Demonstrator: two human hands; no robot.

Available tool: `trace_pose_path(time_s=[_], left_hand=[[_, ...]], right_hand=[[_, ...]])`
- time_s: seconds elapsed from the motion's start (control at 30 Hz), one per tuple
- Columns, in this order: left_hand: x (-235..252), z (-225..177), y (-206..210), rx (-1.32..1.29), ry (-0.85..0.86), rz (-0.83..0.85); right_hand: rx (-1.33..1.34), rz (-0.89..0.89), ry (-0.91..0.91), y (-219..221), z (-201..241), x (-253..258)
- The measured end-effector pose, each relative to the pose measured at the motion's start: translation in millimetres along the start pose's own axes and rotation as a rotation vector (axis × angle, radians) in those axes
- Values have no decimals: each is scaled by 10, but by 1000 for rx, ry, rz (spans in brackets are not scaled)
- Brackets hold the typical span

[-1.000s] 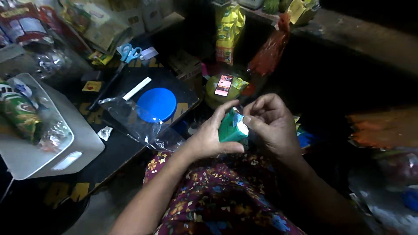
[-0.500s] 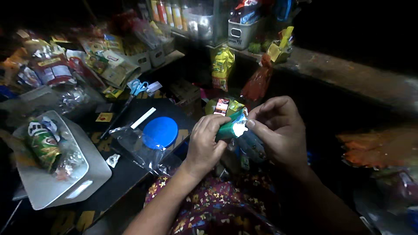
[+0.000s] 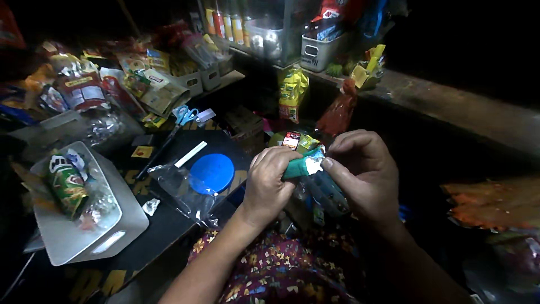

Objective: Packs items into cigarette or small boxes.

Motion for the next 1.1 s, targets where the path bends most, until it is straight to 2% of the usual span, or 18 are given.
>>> trace_pose_path(time_s=[0.2,0.37,0.47,0.7,0.87,1.0,1.1], left_hand=[[-18,48,19,-39,-37,5],[-15,64,14,-20,-61,22],[-17,65,30,11,-85,46],[-37,53,57,103,-34,66],[-38,56,59,136,-55,50],[-24,6,31,114,-52,29],[-30,-12,23,106,-49,26]], right_hand=[[-199,87,-341,41,139,-73],[-417,75,-506,55,183,-119],[-552,76,-549,78,216,-116],[-797,206,-531,237,272,-86],[-656,301,-557,223,249,-4],[-374,311,-333,128,58,11],[-195,282,-240,78,-76,12]])
Point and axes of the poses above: each hand's wrist, its own x-axis towards the middle knuckle, its own y-axis out of the palm, z = x × y, the point moved 9 cm from there along x, towards the middle knuckle, and after that the axes turned 4 degrees about -z, right-handed, at the moved point
